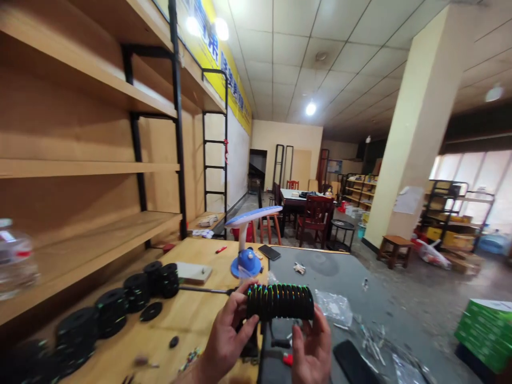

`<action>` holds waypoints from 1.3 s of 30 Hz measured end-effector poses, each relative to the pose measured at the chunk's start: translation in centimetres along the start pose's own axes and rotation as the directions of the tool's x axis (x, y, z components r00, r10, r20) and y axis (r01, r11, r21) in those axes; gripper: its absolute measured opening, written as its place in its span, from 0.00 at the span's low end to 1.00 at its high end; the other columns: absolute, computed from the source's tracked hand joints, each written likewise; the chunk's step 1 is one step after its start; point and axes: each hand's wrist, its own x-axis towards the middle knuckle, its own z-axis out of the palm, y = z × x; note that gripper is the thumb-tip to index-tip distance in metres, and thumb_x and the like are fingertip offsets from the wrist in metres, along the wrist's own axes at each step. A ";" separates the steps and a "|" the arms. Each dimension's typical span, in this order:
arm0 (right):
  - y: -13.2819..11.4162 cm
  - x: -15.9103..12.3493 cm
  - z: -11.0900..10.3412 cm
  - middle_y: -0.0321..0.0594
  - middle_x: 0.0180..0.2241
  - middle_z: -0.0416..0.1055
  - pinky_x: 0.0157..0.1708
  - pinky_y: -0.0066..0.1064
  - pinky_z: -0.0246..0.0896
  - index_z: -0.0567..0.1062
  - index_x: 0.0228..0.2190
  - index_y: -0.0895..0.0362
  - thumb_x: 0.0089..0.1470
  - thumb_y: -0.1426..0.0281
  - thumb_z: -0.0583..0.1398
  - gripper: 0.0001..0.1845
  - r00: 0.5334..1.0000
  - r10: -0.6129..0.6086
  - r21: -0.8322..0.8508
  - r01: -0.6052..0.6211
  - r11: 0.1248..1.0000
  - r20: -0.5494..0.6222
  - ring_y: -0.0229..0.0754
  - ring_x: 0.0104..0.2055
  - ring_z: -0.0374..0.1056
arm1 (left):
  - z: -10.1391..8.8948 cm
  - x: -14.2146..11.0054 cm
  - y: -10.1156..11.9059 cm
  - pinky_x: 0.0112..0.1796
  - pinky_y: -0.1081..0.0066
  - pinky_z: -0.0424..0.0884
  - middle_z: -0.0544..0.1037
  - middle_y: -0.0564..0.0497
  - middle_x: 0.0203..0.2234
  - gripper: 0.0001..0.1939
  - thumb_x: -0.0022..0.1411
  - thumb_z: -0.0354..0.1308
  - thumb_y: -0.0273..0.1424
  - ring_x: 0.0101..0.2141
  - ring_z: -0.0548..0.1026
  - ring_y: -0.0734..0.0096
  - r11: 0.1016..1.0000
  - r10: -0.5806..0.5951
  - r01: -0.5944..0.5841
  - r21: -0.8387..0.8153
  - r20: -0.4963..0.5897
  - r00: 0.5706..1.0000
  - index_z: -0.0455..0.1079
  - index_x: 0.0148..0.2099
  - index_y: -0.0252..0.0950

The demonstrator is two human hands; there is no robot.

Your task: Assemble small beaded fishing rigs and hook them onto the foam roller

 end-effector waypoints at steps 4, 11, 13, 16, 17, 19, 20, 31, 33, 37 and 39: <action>0.2 -3.9 3.7 0.47 0.58 0.63 0.55 0.49 0.59 0.68 0.52 0.51 0.51 0.64 0.64 0.26 0.980 0.057 0.062 -0.070 0.996 0.190 0.55 0.58 0.61 | -5.8 -1.6 0.6 0.46 0.66 0.73 0.61 0.38 0.61 0.09 0.64 0.54 0.34 0.48 0.74 0.61 0.998 -0.056 0.056 0.001 -0.119 0.991 0.61 0.45 0.37; 2.3 -11.4 11.9 0.46 0.59 0.62 0.57 0.51 0.57 0.67 0.54 0.51 0.56 0.65 0.61 0.25 0.899 0.121 0.132 -0.193 0.972 0.421 0.55 0.60 0.60 | -15.8 -4.7 1.2 0.56 0.60 0.63 0.66 0.40 0.59 0.13 0.62 0.56 0.36 0.57 0.66 0.55 0.989 -0.091 0.129 0.074 -0.382 0.919 0.64 0.47 0.37; 3.2 -13.4 14.2 0.47 0.58 0.63 0.57 0.51 0.58 0.67 0.55 0.51 0.56 0.66 0.60 0.24 0.891 0.127 0.152 -0.211 0.965 0.435 0.54 0.60 0.60 | -18.3 -5.4 1.3 0.56 0.58 0.63 0.67 0.41 0.58 0.15 0.61 0.56 0.37 0.57 0.66 0.54 0.984 -0.098 0.151 0.094 -0.425 0.900 0.64 0.48 0.37; 4.4 -16.0 17.5 0.48 0.58 0.64 0.57 0.52 0.58 0.67 0.55 0.52 0.56 0.66 0.61 0.25 0.879 0.131 0.173 -0.233 0.957 0.459 0.55 0.59 0.61 | -21.7 -6.2 1.0 0.55 0.57 0.63 0.70 0.41 0.55 0.18 0.59 0.58 0.39 0.56 0.66 0.53 0.973 -0.102 0.190 0.132 -0.495 0.863 0.65 0.48 0.37; 4.8 -16.8 18.4 0.48 0.58 0.64 0.57 0.52 0.57 0.67 0.55 0.51 0.56 0.65 0.61 0.25 0.873 0.138 0.173 -0.244 0.954 0.468 0.55 0.59 0.61 | -22.7 -6.4 0.7 0.55 0.56 0.63 0.71 0.42 0.54 0.18 0.58 0.59 0.39 0.56 0.67 0.52 0.968 -0.100 0.203 0.144 -0.522 0.847 0.66 0.48 0.37; 5.5 -18.1 20.1 0.47 0.58 0.64 0.57 0.52 0.57 0.67 0.55 0.51 0.56 0.65 0.60 0.25 0.861 0.160 0.164 -0.269 0.949 0.483 0.55 0.59 0.62 | -24.6 -6.9 0.0 0.55 0.55 0.64 0.74 0.42 0.51 0.17 0.57 0.59 0.40 0.54 0.68 0.51 0.959 -0.099 0.230 0.163 -0.568 0.817 0.66 0.46 0.37; 5.9 -18.6 20.8 0.47 0.58 0.65 0.57 0.51 0.58 0.67 0.55 0.51 0.56 0.65 0.60 0.25 0.857 0.172 0.158 -0.280 0.947 0.485 0.55 0.58 0.62 | -25.4 -7.1 -0.5 0.54 0.55 0.64 0.74 0.43 0.49 0.17 0.56 0.59 0.40 0.53 0.69 0.51 0.955 -0.101 0.244 0.170 -0.585 0.804 0.66 0.46 0.38; 10.3 -20.4 23.7 0.47 0.57 0.66 0.56 0.46 0.61 0.68 0.56 0.52 0.55 0.65 0.61 0.26 0.850 0.224 0.077 -0.294 0.953 0.476 0.52 0.57 0.64 | -28.7 -6.2 -4.5 0.43 0.60 0.72 0.78 0.47 0.37 0.20 0.53 0.60 0.44 0.41 0.76 0.54 0.921 -0.124 0.331 0.204 -0.653 0.747 0.67 0.43 0.37; 10.8 -20.2 23.8 0.47 0.57 0.66 0.56 0.45 0.61 0.68 0.55 0.52 0.55 0.65 0.62 0.26 0.856 0.225 0.073 -0.290 0.954 0.465 0.52 0.57 0.64 | -28.9 -6.0 -5.2 0.40 0.61 0.72 0.78 0.47 0.35 0.20 0.53 0.60 0.44 0.39 0.76 0.55 0.917 -0.141 0.347 0.197 -0.654 0.743 0.67 0.43 0.36; 11.2 -19.7 23.9 0.46 0.58 0.65 0.57 0.46 0.59 0.67 0.56 0.51 0.56 0.65 0.60 0.25 0.857 0.215 0.057 -0.272 0.961 0.469 0.51 0.58 0.62 | -28.9 -5.6 -6.5 0.43 0.61 0.72 0.78 0.46 0.39 0.20 0.54 0.60 0.43 0.41 0.76 0.54 0.922 -0.142 0.338 0.189 -0.647 0.749 0.67 0.44 0.36; 11.2 -19.4 23.9 0.46 0.58 0.65 0.57 0.46 0.59 0.67 0.56 0.51 0.56 0.65 0.60 0.26 0.861 0.204 0.051 -0.256 0.965 0.465 0.52 0.58 0.62 | -28.8 -5.2 -6.9 0.44 0.60 0.71 0.78 0.46 0.39 0.20 0.53 0.60 0.43 0.43 0.75 0.54 0.931 -0.145 0.323 0.169 -0.640 0.754 0.67 0.44 0.37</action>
